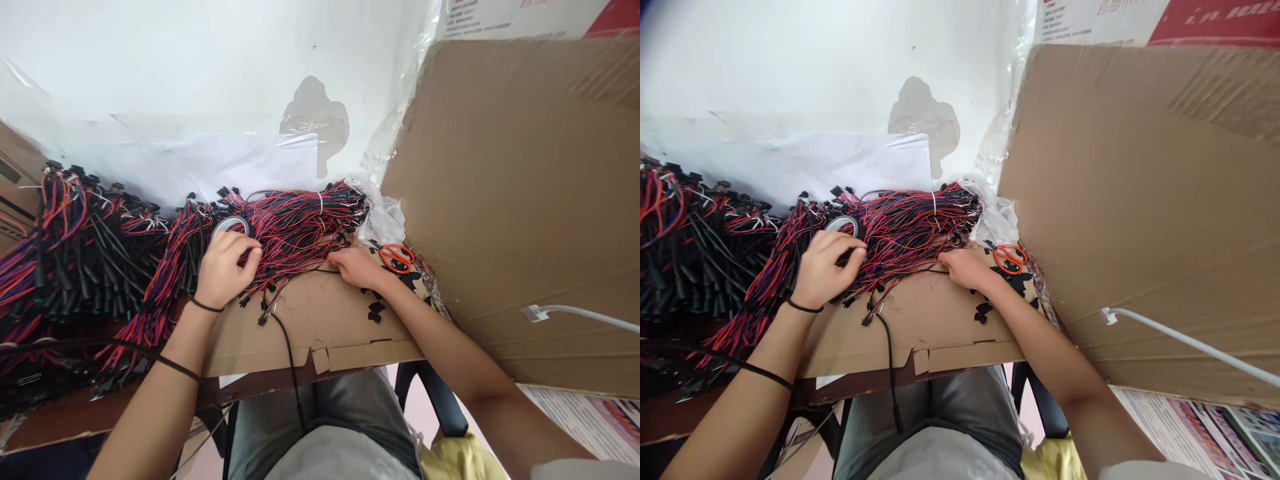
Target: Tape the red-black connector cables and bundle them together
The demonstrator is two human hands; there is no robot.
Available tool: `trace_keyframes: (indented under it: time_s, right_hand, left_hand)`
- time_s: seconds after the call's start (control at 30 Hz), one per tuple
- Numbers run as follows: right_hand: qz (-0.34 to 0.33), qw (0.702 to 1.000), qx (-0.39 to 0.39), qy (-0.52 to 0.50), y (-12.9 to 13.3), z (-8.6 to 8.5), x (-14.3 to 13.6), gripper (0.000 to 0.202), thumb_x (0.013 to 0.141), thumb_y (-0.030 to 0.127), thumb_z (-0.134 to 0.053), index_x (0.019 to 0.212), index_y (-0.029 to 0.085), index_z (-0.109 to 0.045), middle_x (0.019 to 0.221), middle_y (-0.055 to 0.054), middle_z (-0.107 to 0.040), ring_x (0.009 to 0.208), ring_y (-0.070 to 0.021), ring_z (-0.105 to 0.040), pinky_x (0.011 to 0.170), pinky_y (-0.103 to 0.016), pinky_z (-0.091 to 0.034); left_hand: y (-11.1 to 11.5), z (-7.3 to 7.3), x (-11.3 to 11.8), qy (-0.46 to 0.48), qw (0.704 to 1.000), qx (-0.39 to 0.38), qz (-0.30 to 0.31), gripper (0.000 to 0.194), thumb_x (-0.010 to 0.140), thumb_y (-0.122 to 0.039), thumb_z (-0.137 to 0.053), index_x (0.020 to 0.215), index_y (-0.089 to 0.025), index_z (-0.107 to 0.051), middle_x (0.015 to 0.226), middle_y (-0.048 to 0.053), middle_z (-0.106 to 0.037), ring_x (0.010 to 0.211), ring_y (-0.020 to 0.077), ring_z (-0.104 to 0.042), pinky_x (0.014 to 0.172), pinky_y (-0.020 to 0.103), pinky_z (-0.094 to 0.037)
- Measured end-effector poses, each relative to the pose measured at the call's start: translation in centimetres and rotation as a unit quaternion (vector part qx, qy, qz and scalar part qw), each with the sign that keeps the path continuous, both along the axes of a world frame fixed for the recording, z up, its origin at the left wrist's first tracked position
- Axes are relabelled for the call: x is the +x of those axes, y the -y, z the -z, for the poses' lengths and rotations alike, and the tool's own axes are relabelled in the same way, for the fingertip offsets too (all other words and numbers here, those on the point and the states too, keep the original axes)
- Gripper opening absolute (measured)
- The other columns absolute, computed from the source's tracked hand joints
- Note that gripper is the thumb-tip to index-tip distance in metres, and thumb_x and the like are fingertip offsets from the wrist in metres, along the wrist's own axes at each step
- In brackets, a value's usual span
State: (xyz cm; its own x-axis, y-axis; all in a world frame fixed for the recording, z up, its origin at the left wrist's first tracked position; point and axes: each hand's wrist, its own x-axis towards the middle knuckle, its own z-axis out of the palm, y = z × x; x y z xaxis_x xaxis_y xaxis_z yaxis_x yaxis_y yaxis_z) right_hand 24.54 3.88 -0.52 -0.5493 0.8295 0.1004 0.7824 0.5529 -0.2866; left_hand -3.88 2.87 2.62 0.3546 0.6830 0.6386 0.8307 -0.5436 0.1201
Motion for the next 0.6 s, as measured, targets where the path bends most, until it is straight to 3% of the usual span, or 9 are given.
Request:
trace_keyframes:
  time_s: [0.1,0.2,0.3,0.43,0.6]
  right_hand:
    - [0.020,1.000,-0.001,0.009,-0.1,0.0,0.2,0.021,0.079,0.007,-0.041,0.077,0.018,-0.059,0.078,-0.005,-0.065,0.068,-0.0150,-0.050,0.060,-0.026,-0.023]
    - [0.022,1.000,-0.005,0.007,-0.2,0.1,0.3,0.021,0.079,0.008,-0.041,0.078,0.018,-0.059,0.077,-0.004,-0.064,0.067,-0.0147,-0.049,0.061,-0.026,-0.023]
    - [0.019,1.000,-0.008,0.007,-0.3,0.3,0.4,0.021,0.080,0.009,-0.041,0.079,0.018,-0.059,0.077,-0.004,-0.064,0.068,-0.0146,-0.049,0.061,-0.026,-0.024]
    - [0.017,1.000,-0.001,0.002,-0.3,0.3,0.6,0.021,0.081,0.010,-0.041,0.078,0.019,-0.059,0.077,-0.004,-0.064,0.069,-0.0151,-0.050,0.061,-0.026,-0.023]
    - [0.005,1.000,0.007,-0.021,-0.2,0.2,0.5,0.021,0.076,0.006,-0.041,0.073,0.019,-0.058,0.073,-0.003,-0.062,0.066,-0.0148,-0.048,0.059,-0.025,-0.022]
  left_hand:
    - [0.4,0.0,1.0,-0.109,0.986,-0.068,0.106,0.018,0.087,-0.032,-0.052,0.083,-0.020,-0.065,0.086,0.005,-0.066,0.083,0.0204,-0.055,0.079,0.036,-0.044]
    - [0.4,0.7,1.5,-0.173,0.977,-0.089,0.093,0.018,0.086,-0.031,-0.051,0.084,-0.019,-0.065,0.087,0.006,-0.066,0.084,0.0224,-0.055,0.073,0.037,-0.044]
    - [0.3,1.3,1.6,-0.171,0.978,-0.103,0.063,0.018,0.085,-0.025,-0.050,0.087,-0.018,-0.066,0.088,0.007,-0.068,0.085,0.0232,-0.057,0.074,0.038,-0.044]
    - [0.3,1.5,1.7,-0.114,0.982,-0.141,0.055,0.021,0.085,-0.026,-0.048,0.080,-0.020,-0.068,0.085,0.006,-0.070,0.084,0.0222,-0.060,0.077,0.037,-0.046]
    - [0.1,1.6,1.9,0.069,0.972,-0.224,0.006,0.024,0.080,-0.035,-0.051,0.071,-0.020,-0.069,0.081,0.004,-0.072,0.076,0.0192,-0.064,0.075,0.032,-0.049]
